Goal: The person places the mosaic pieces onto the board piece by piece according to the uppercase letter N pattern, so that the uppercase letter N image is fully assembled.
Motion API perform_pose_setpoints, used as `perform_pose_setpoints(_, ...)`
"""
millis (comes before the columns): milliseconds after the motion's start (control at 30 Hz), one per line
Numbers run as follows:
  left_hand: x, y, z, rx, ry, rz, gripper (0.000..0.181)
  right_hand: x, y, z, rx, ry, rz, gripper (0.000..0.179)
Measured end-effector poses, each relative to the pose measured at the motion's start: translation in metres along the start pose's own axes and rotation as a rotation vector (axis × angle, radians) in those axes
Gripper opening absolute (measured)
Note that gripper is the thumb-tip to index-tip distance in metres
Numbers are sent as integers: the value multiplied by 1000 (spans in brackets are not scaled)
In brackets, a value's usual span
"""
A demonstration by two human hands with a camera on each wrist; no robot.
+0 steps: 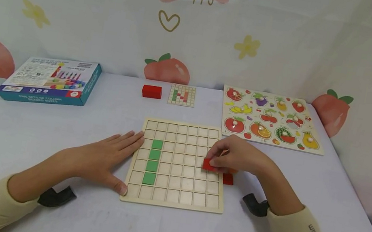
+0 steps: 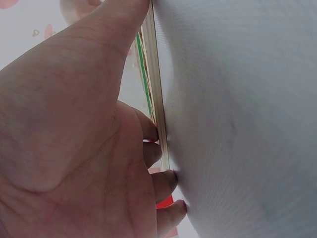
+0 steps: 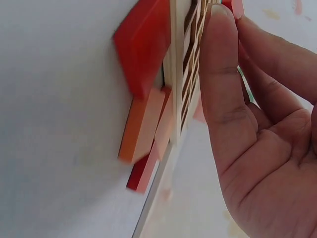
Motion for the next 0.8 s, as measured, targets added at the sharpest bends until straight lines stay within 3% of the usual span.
perform_pose_setpoints(600,0,0,0,-23,-10,1,133,21,-36,-37,-91,-107,-36,8)
perform_pose_setpoints(800,1,-1,1,-24,-12,0,133,28,-45,-48,-75,-127,-75,7)
Point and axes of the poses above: each hand's wrist, its own z-axis away from the middle knuckle, its own x-axis out of the palm, y = z × x, the point moved 9 cm from there along -z, towards the middle knuckle, and after that the axes turned 1 degree about y, right-handed, at the moved point
